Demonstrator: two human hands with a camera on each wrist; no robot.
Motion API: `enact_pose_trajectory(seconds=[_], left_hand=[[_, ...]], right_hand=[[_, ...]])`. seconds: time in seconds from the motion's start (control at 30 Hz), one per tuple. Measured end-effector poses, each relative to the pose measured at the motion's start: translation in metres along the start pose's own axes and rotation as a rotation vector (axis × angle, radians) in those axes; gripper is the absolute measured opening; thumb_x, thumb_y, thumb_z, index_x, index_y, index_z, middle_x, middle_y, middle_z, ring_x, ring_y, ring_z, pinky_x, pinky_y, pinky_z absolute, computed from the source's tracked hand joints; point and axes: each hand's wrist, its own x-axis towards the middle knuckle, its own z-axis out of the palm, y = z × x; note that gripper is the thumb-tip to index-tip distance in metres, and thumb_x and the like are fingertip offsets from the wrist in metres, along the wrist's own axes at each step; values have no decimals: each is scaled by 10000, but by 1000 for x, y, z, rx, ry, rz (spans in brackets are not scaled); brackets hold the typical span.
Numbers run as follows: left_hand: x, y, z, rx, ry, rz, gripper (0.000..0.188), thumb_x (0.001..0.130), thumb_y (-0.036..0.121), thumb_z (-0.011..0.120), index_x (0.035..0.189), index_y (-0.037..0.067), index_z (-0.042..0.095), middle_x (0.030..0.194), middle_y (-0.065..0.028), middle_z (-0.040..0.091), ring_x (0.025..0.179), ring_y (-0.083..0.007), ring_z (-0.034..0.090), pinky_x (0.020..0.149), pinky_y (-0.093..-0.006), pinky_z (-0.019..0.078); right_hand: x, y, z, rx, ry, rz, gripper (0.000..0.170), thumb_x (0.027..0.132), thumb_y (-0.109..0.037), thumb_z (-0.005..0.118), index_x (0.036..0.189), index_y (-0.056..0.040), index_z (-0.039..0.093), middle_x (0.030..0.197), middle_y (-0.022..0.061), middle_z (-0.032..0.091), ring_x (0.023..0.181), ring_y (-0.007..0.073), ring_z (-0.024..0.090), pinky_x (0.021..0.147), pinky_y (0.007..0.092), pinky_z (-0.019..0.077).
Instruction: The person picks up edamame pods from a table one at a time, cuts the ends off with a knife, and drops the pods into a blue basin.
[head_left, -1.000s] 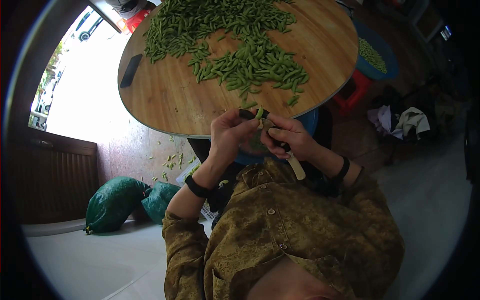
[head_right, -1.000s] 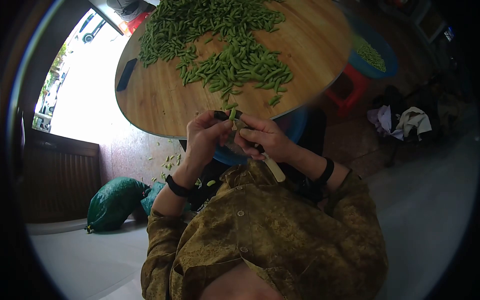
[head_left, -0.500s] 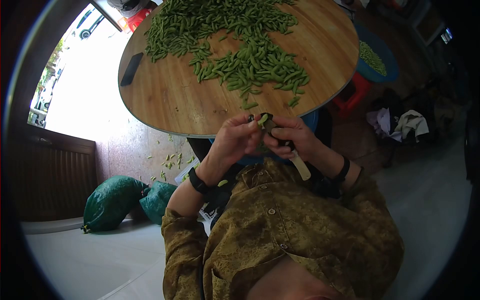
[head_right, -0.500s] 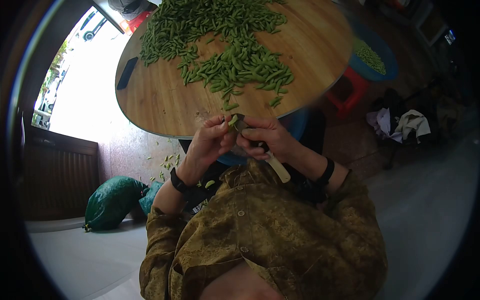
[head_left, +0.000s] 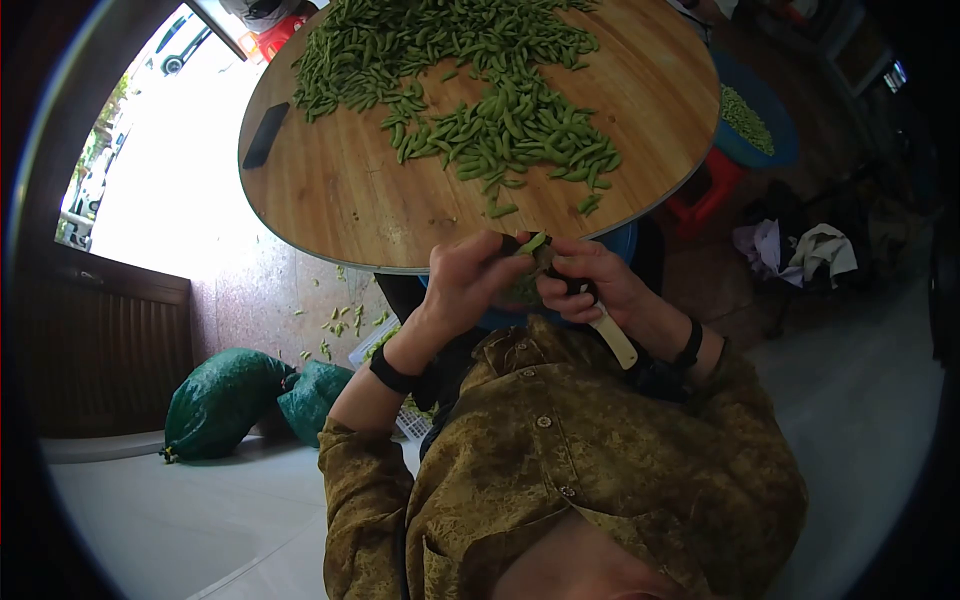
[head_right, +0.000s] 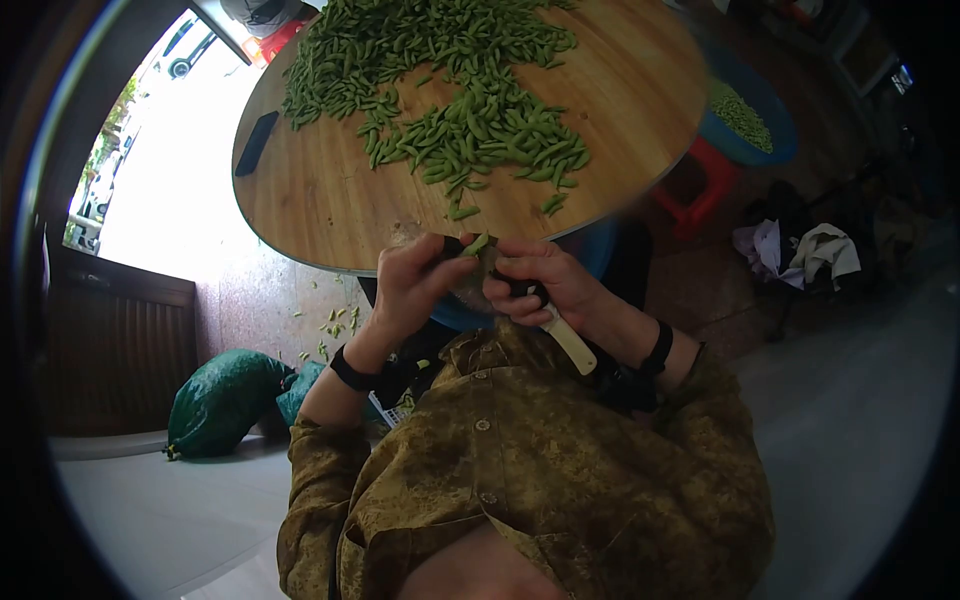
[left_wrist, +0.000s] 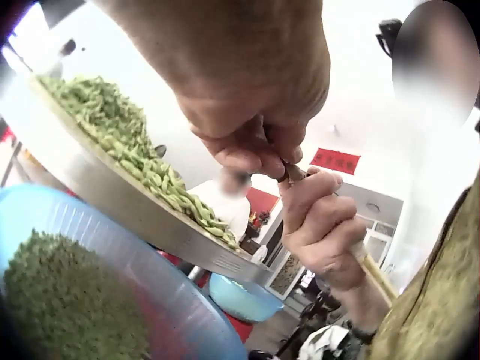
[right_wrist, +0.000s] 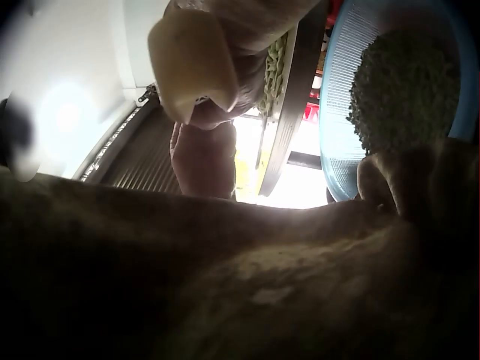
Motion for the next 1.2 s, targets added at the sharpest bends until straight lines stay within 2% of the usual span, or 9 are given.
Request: enact_pose_trajectory(seconds=[0.17,0.23,0.33,0.53,0.83,0.87,0.93,1.03,1.2], left_hand=[[-2,-3,7,-517,-8,-381,107,887,79,621,876,-27,630,684,-40,625,542,-83,548,466,-209,406],[-1,-4,7,-601,-45,-462,131,902,133,616,898,5,645,711,-4,627,623,-65,581,500,-207,445],[1,-8,13,-741,-6,-501,122,905,114,603,951,5,632,721,-16,632,610,-67,579,494,-201,444],[0,-13,29,-746,34,-444,140,914,93,501,984,21,599,739,-31,634,602,-77,574,474,-195,411],[2,-26,48,-778,39,-520,135,855,32,416,892,34,546,707,-40,599,607,-79,566,494,-197,410],[1,-28,47,-778,41,-521,135,855,32,416,892,34,546,707,-40,599,607,-79,566,494,-197,410],[1,-26,42,-709,-79,-592,185,853,21,404,966,16,551,808,-73,621,696,-109,597,547,-210,450],[-4,-16,33,-718,-184,-544,316,830,-4,443,1130,-13,541,969,-88,647,842,-150,632,681,-271,535],[-14,-13,29,-682,-202,-439,343,863,-6,516,1205,-24,500,1052,-107,637,910,-168,625,756,-298,542]], right_hand=[[-3,2,2,-4,10,-20,300,973,-110,435,1262,-80,508,799,54,531,513,55,417,380,165,317],[-4,1,6,-273,116,-109,294,968,-106,446,1250,-52,512,797,44,549,522,51,446,388,173,326],[-3,8,15,-691,219,-254,357,956,-78,448,1308,-29,472,776,43,555,527,54,458,408,181,350],[-3,17,17,-961,351,-369,348,935,-106,533,1268,-5,523,750,-2,551,581,34,484,497,201,395],[-4,16,-2,-1278,240,-558,246,926,-99,546,1139,20,573,752,-2,561,592,35,479,525,205,393],[-6,14,1,-1278,237,-556,246,926,-99,546,1139,20,573,752,-2,561,592,35,479,525,205,393],[-11,7,6,-929,326,-262,234,929,-97,533,1137,0,580,752,0,567,573,31,474,479,191,373],[-18,1,-2,-768,345,-205,242,936,-103,516,1155,-20,577,743,1,567,539,29,461,429,176,348],[-21,0,-1,-682,299,-181,285,944,-110,499,1213,-27,543,723,-3,552,509,28,446,403,172,340]])
